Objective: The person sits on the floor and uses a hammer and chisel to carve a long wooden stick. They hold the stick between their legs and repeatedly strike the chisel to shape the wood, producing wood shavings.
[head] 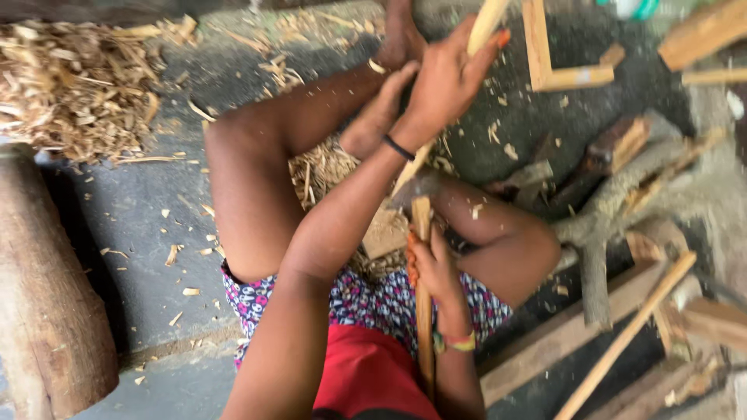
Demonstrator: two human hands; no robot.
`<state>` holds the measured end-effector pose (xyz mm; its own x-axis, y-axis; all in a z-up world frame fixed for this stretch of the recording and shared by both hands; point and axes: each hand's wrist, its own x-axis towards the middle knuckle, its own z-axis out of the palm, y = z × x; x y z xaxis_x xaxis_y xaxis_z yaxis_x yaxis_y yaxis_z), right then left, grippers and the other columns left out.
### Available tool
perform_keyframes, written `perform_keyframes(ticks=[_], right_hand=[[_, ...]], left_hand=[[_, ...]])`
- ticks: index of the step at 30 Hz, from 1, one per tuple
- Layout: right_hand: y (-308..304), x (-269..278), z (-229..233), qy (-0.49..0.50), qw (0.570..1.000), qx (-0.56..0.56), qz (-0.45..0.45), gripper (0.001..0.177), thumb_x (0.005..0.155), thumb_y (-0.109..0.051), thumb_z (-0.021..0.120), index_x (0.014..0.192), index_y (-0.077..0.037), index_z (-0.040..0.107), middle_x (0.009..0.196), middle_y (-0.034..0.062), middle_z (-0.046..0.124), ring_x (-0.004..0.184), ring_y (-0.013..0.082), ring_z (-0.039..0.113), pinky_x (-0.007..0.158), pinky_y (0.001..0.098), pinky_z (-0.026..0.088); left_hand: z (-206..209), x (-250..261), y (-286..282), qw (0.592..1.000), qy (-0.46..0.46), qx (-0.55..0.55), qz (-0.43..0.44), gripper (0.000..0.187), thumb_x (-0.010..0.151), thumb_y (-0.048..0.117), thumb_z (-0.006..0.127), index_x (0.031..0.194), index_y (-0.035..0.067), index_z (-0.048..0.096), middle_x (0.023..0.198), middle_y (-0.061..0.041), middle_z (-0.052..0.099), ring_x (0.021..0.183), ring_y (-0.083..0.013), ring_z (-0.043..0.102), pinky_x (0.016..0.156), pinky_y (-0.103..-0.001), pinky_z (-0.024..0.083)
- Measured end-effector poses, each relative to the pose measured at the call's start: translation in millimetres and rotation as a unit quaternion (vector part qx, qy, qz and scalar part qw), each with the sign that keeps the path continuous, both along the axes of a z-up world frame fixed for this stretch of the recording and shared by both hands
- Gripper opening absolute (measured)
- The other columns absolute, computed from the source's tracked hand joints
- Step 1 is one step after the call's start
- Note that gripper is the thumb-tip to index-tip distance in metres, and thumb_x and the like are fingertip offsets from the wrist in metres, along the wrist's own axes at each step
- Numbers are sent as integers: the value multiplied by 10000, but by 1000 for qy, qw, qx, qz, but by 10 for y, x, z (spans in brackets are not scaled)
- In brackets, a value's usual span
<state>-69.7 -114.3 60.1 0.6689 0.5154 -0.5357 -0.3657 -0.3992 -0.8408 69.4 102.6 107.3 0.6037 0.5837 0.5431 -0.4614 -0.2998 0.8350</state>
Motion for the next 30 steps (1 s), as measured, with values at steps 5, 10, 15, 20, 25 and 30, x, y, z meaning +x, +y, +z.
perform_keyframes(ticks=[5, 10, 15, 20, 25, 30], right_hand=[[9, 94, 308, -8, 998, 39, -57, 260, 1011, -182, 536, 1241, -63, 516, 704, 18, 513, 426, 82, 461, 365, 242, 406], [-342, 70, 971, -29, 986, 145, -80, 336, 1022, -199, 522, 1323, -57, 471, 747, 23, 503, 504, 68, 494, 427, 220, 439], [-511, 100, 536, 38, 984, 167, -55, 318, 1019, -170, 513, 1327, -96, 493, 769, -16, 483, 522, 22, 433, 412, 192, 388], [-77, -63, -352, 33, 998, -47, 10, 94, 993, -160, 479, 1043, -117, 547, 631, 4, 517, 390, 85, 462, 322, 247, 415], [-270, -14, -236, -8, 1000, 21, -21, 142, 1054, -229, 547, 1062, -87, 542, 671, 1, 523, 433, 75, 482, 356, 235, 415], [-400, 247, 610, -24, 987, 111, -116, 333, 1010, -267, 566, 1304, -111, 543, 700, -8, 484, 457, 52, 449, 387, 229, 390]], left_hand=[[-79, -1, 112, 1000, 4, 13, 27, 229, 1055, 242, 661, 1200, 66, 644, 815, -157, 702, 691, -256, 718, 620, -359, 541], [-26, -39, 111, 999, 28, -20, 39, 248, 1035, 234, 676, 1190, 43, 646, 753, -159, 673, 615, -233, 673, 616, -359, 542], [-72, 16, 69, 999, 30, -20, 1, 276, 1031, 237, 657, 1220, 36, 653, 781, -144, 719, 608, -216, 695, 598, -352, 542], [-225, 155, 205, 997, -22, -14, 67, 288, 1041, 253, 655, 1220, 29, 627, 875, -145, 745, 765, -216, 772, 681, -344, 589], [-662, 274, 480, 957, 122, 133, 225, 277, 1002, 298, 732, 973, 43, 629, 808, -203, 680, 723, -317, 667, 654, -384, 532], [-232, 92, 323, 997, 58, -19, 57, 223, 1023, 214, 622, 1153, 33, 637, 738, -175, 673, 645, -251, 689, 609, -365, 535]])
